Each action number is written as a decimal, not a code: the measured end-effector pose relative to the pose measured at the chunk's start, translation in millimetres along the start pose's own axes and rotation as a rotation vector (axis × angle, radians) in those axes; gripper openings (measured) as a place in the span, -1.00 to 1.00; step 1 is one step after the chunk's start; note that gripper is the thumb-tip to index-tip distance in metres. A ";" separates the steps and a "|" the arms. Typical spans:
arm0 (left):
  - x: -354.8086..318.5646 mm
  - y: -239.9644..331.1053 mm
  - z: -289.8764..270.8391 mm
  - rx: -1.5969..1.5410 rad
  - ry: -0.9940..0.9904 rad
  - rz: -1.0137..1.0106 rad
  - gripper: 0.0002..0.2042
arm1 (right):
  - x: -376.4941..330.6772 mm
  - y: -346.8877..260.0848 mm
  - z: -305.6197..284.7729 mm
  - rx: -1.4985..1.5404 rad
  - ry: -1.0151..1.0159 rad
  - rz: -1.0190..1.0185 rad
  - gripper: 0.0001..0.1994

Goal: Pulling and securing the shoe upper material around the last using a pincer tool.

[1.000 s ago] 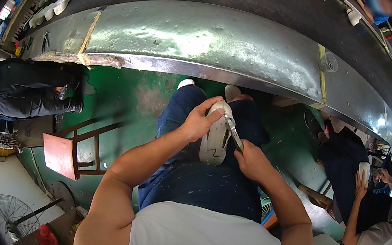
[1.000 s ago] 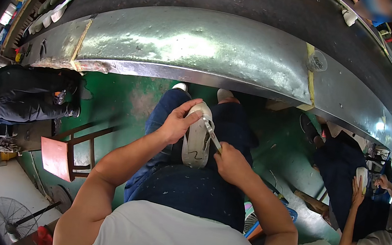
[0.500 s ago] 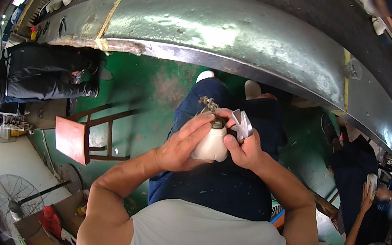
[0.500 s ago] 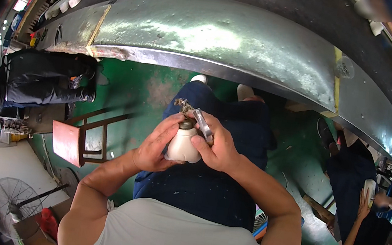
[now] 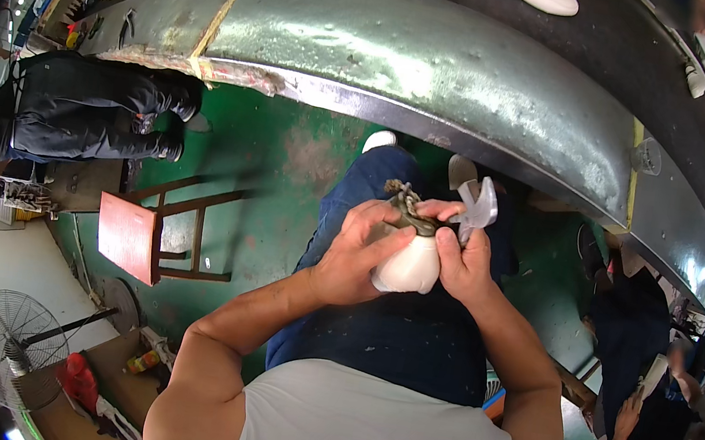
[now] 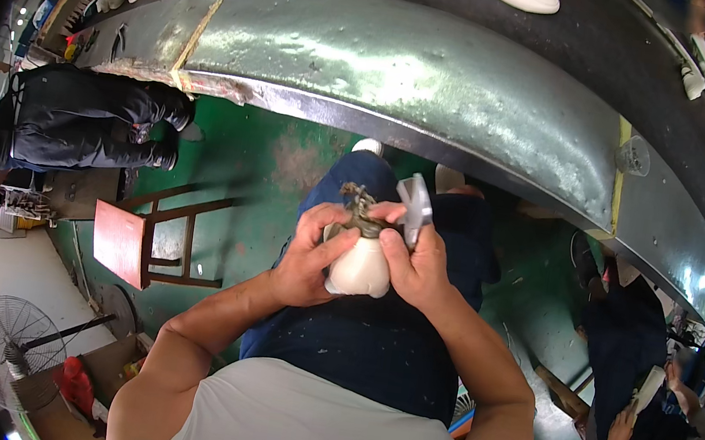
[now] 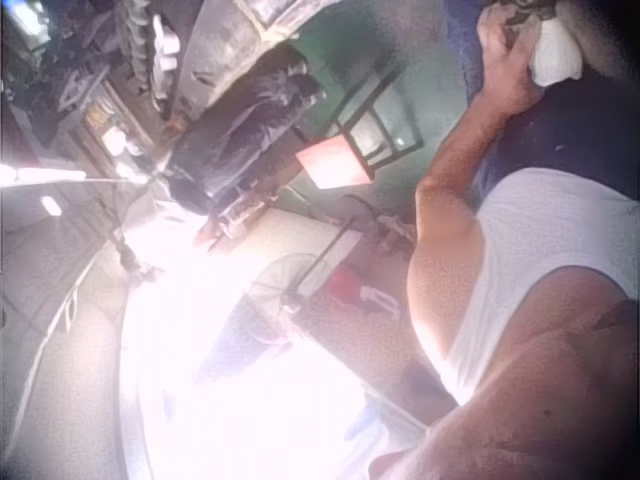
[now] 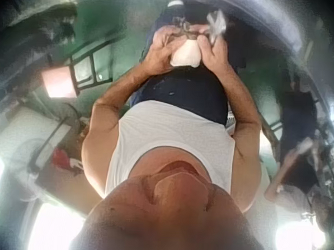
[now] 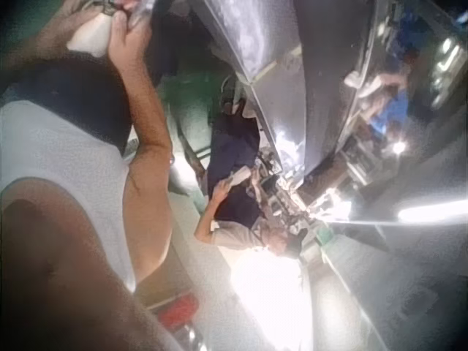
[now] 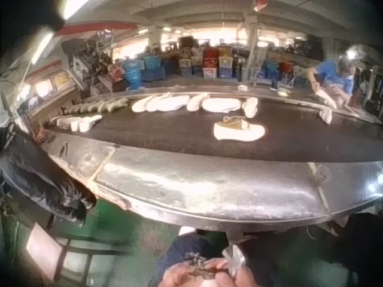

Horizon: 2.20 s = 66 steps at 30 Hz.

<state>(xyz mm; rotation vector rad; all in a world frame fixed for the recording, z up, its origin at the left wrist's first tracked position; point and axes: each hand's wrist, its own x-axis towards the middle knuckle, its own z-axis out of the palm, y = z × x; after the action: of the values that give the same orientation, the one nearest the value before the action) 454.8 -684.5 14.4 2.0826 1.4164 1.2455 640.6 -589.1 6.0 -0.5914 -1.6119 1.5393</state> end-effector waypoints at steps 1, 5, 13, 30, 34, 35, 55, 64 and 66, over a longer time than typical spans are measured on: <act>-0.5 -10.6 6.8 0.026 -0.013 0.002 -0.10 | -2.0 -7.0 -0.6 -0.057 0.076 0.050 -0.87; -4.1 -40.0 28.6 -0.103 -0.140 -0.021 -0.10 | -14.3 -21.8 -28.5 -0.130 0.142 0.374 -0.87; 30.9 -11.9 32.0 -0.180 -0.466 -0.082 -0.04 | -13.2 -53.4 -84.9 -0.032 0.059 0.639 -0.76; 29.5 -40.2 93.7 -0.601 -0.411 -0.773 -0.42 | -65.6 42.7 -111.5 -0.677 0.288 0.534 -0.63; 18.3 -62.7 124.7 -0.356 -0.396 -0.775 -0.38 | -73.9 49.0 -75.9 -0.023 0.437 0.757 -0.57; 28.7 -54.8 121.0 -0.191 -0.401 -0.779 -0.38 | -72.8 57.4 -75.7 -0.222 0.393 0.740 -0.50; 4.7 -45.8 94.4 -0.582 -0.708 -0.776 -0.15 | -116.8 -10.8 -113.1 0.001 0.272 0.764 -0.65; -23.3 -53.8 112.9 -0.747 -0.602 -0.776 -0.11 | -107.2 -34.9 -96.0 -0.998 -0.454 0.556 -0.73; -27.6 -57.3 115.1 -0.754 -0.601 -0.763 -0.09 | -100.8 -29.7 -97.9 -1.067 -0.484 0.503 -0.72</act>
<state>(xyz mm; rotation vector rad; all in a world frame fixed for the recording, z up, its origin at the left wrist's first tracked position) 510.6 -660.5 -102.2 1.0825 1.0429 0.5988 781.7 -615.8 4.2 -1.3322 -2.8258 1.0593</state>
